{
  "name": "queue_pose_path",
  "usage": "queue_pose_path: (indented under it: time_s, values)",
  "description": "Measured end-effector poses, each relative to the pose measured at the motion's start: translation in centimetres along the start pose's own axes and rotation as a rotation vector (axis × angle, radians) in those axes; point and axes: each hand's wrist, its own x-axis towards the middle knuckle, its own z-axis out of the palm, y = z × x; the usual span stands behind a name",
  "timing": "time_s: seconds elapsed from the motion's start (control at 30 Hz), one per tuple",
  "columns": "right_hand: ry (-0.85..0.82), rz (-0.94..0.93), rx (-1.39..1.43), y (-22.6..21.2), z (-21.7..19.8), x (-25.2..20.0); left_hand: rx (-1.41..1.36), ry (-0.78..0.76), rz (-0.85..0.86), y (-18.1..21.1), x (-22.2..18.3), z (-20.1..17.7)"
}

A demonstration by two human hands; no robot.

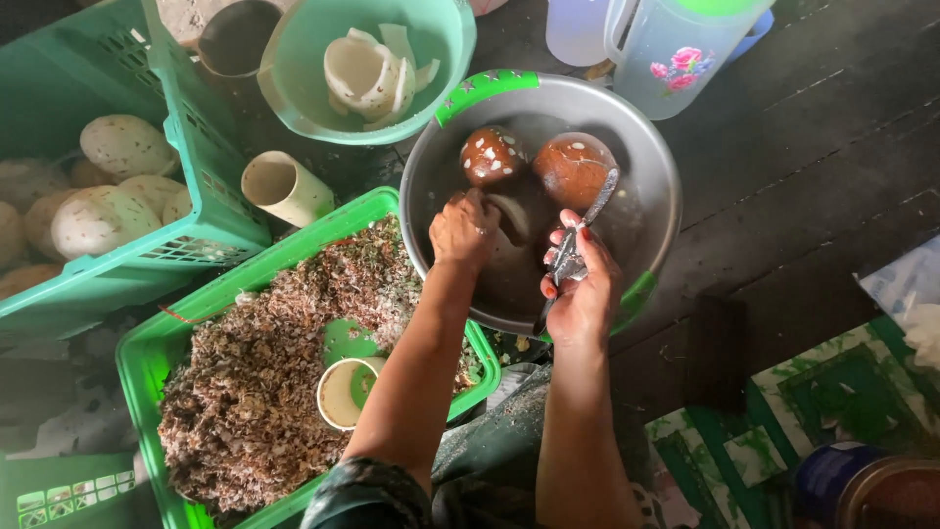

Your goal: A person is manually cleaning and processing coconuts by scraping off outer layers with a tool and washing them in a bowl of water.

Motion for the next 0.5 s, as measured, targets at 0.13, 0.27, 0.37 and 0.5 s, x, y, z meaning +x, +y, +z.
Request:
queue_pose_path:
  time_s: [0.13,0.27,0.37,0.5]
  values:
    - [0.016,0.006,0.013,0.2,0.0,-0.1,-0.080,-0.373,-0.071,4.0,-2.3,-7.3]
    - [0.035,0.013,0.028,0.0,0.1,-0.2,-0.014,-0.699,-0.093,3.0,-1.0,-4.3]
    - [0.046,0.024,0.030,-0.2,-0.2,0.0,-0.134,-0.709,-0.216,4.2,-1.1,-7.8]
    - [0.054,0.019,0.040,-0.2,-0.1,-0.2,0.014,-0.610,-0.227,7.9,-2.1,-13.0]
